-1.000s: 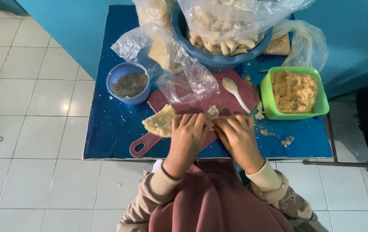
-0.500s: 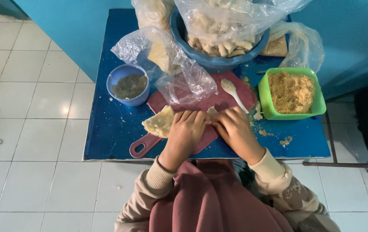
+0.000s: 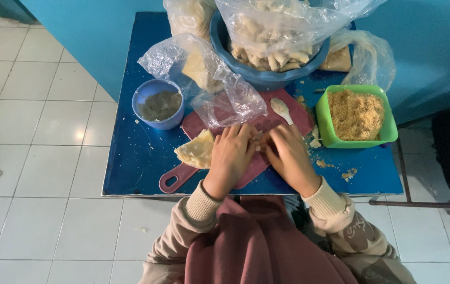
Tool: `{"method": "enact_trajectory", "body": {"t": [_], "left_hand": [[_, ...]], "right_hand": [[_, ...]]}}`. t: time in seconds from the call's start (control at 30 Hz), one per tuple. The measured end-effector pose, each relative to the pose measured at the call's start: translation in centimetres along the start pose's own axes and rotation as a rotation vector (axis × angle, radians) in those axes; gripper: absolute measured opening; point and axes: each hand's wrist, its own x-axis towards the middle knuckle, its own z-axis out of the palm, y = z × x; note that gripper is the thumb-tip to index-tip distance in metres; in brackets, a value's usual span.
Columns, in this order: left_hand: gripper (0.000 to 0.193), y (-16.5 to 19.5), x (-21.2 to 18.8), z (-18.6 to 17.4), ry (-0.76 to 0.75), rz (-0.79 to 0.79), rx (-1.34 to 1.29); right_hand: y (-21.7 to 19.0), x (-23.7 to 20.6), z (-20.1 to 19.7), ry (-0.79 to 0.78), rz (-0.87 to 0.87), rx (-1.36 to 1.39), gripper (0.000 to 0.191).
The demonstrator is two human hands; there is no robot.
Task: The person sits at a small table and folds square dough wrappers around filling by hand, pinching the edges closed. The folded pieces are placed into a large bowl lined with plastic, and the person repeats the folding cycle with new wrappers, occasionally reaching into a green container of crumbly topping.
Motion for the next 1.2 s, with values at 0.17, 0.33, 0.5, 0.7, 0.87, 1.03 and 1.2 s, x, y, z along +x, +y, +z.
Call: {"method": "enact_trajectory", "body": {"t": [0.17,0.33,0.5,0.7,0.87,1.03,1.2], "left_hand": [[0.027,0.1,-0.1,-0.5,-0.028,0.059,-0.059],[0.027,-0.2,-0.7,-1.5,-0.041,0.214,-0.039],[0.021,-0.4,-0.6,-1.5,-0.020,0.291,0.024],[0.016,-0.6,-0.4,-0.8,-0.006,0.236,0.098],[0.015,0.0,-0.2,-0.3,0.040,0.152,0.127],[0.025,0.9,-0.5,0.2,0.023,0.088,0.160],[0.029,0.3,-0.9,-0.1,0.030,0.203,0.178]], "right_hand": [[0.2,-0.5,-0.4,-0.004,-0.152,-0.149,0.021],[0.8,-0.6,-0.7,-0.018,-0.295,-0.170,0.024],[0.8,-0.7,-0.4,0.010,-0.270,-0.128,0.022],[-0.1,-0.9,0.4,0.025,-0.151,-0.265,0.018],[-0.5,-0.8,0.4,0.069,-0.103,-0.284,0.018],[-0.5,-1.1,0.4,0.074,-0.160,-0.315,0.027],[-0.5,-1.7,0.4,0.110,-0.212,-0.342,0.026]]}}
